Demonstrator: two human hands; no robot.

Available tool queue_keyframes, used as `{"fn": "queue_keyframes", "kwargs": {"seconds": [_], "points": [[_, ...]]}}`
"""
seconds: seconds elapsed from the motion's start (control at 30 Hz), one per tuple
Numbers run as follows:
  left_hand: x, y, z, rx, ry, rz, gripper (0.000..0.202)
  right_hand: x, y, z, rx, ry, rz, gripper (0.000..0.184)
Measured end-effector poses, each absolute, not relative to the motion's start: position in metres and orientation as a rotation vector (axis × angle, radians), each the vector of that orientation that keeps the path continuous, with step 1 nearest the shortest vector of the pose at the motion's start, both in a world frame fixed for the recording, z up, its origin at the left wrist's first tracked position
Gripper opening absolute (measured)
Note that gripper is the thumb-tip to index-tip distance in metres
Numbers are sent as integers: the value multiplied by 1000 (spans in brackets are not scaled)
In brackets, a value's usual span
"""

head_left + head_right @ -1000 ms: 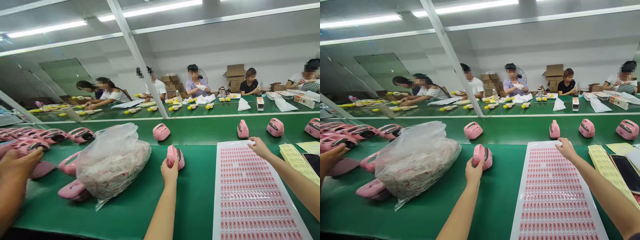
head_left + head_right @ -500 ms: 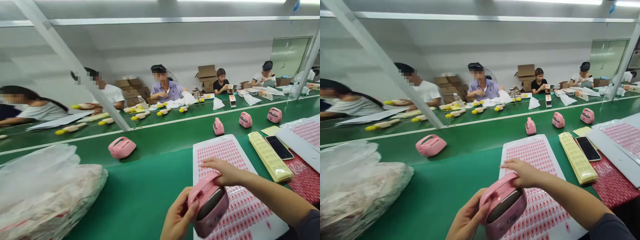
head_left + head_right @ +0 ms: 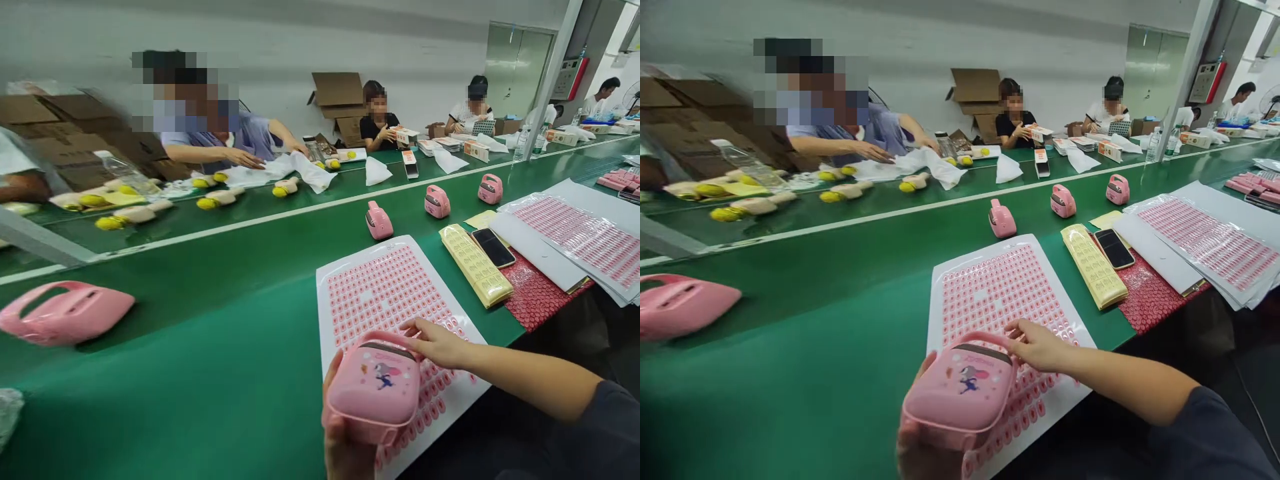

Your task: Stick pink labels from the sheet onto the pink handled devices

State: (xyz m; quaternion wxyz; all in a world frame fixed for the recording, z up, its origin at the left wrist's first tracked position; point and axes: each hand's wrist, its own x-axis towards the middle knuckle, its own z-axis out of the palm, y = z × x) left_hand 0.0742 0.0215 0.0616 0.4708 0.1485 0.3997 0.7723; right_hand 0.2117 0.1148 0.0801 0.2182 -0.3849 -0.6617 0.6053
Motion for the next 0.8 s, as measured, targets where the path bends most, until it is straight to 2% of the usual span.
{"fn": "queue_keyframes", "kwargs": {"seconds": [0.1, 0.2, 0.33, 0.43, 0.5, 0.6, 0.73, 0.8], "points": [[65, 21, 42, 160, 890, 1863, 77, 246, 92, 57, -893, -2236, 1138, 32], [58, 21, 29, 107, 754, 1927, 62, 269, 69, 33, -726, -2449, 810, 38], [56, 24, 28, 84, 725, 1964, 61, 276, 54, 10, -676, -2429, 363, 29], [58, 24, 33, 131, 698, 1978, 62, 274, 53, 4, -601, -2361, 185, 21], [61, 23, 35, 166, 748, 1950, 62, 272, 53, 4, -569, -2353, 197, 19], [62, 20, 32, 132, 925, 1871, 68, 270, 51, 10, -673, -2357, 406, 15], [57, 18, 22, 124, 895, 1890, 64, 268, 52, 31, -889, -2162, 978, 3], [56, 16, 18, 145, 773, 1925, 56, 264, 57, 46, -938, -1912, 1306, 12]]}}
